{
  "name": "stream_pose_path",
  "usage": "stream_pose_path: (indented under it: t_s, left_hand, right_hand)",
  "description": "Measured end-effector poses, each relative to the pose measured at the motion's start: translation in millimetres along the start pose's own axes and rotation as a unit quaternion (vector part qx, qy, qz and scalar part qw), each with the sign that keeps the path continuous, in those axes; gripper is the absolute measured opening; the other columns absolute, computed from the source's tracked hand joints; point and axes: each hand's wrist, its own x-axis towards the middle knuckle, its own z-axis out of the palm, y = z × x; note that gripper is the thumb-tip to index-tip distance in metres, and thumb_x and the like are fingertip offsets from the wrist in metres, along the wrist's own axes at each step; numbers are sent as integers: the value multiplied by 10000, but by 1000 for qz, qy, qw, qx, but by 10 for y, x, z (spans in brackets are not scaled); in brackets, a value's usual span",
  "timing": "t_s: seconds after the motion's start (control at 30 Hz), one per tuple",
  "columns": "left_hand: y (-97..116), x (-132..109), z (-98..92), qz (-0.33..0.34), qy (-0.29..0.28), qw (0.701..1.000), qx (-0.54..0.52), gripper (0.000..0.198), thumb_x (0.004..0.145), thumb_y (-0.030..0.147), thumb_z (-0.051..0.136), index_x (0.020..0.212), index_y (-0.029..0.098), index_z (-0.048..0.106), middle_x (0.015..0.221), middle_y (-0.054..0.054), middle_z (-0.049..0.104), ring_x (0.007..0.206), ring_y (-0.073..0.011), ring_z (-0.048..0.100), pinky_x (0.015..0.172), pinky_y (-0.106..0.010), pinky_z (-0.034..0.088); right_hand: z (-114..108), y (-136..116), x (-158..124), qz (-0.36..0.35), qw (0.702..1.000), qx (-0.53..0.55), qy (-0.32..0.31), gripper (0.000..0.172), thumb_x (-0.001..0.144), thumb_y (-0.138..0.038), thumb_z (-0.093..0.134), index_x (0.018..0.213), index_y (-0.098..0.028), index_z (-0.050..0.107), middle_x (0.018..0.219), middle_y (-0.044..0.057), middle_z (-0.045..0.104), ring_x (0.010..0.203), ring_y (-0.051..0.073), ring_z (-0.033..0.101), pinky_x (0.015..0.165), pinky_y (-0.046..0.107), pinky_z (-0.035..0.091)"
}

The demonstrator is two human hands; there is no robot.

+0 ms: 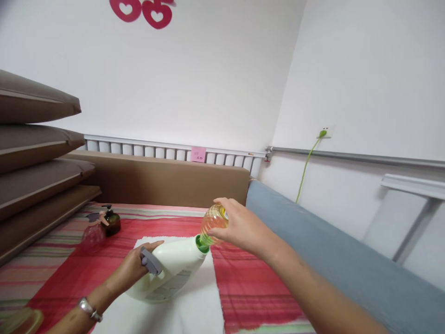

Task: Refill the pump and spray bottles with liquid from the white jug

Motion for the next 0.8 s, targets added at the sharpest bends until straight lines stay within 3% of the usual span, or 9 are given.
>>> stream_pose_path:
  t_s: [0.43, 0.8]
  left_hand:
    - [-14, 5, 7, -2, 1, 1000, -10, 612, 607, 59, 510, 1191, 222, 593, 1059, -34, 684, 965, -229, 631, 850, -308, 477]
    - [32, -35, -32, -8, 0, 1000, -12, 598, 608, 59, 499, 1174, 221, 605, 1023, -23, 696, 974, -218, 619, 822, -279, 472]
  right_hand:
    - [-10, 133, -87, 22, 998, 24, 58, 627, 686, -433, 654, 1248, -240, 454, 1271, 83, 530, 1133, 299, 506, 957, 442, 409]
    - [52, 201, -124, 41, 997, 18, 60, 633, 688, -468, 640, 1252, -251, 451, 1254, 79, 550, 1096, 305, 532, 913, 434, 440]
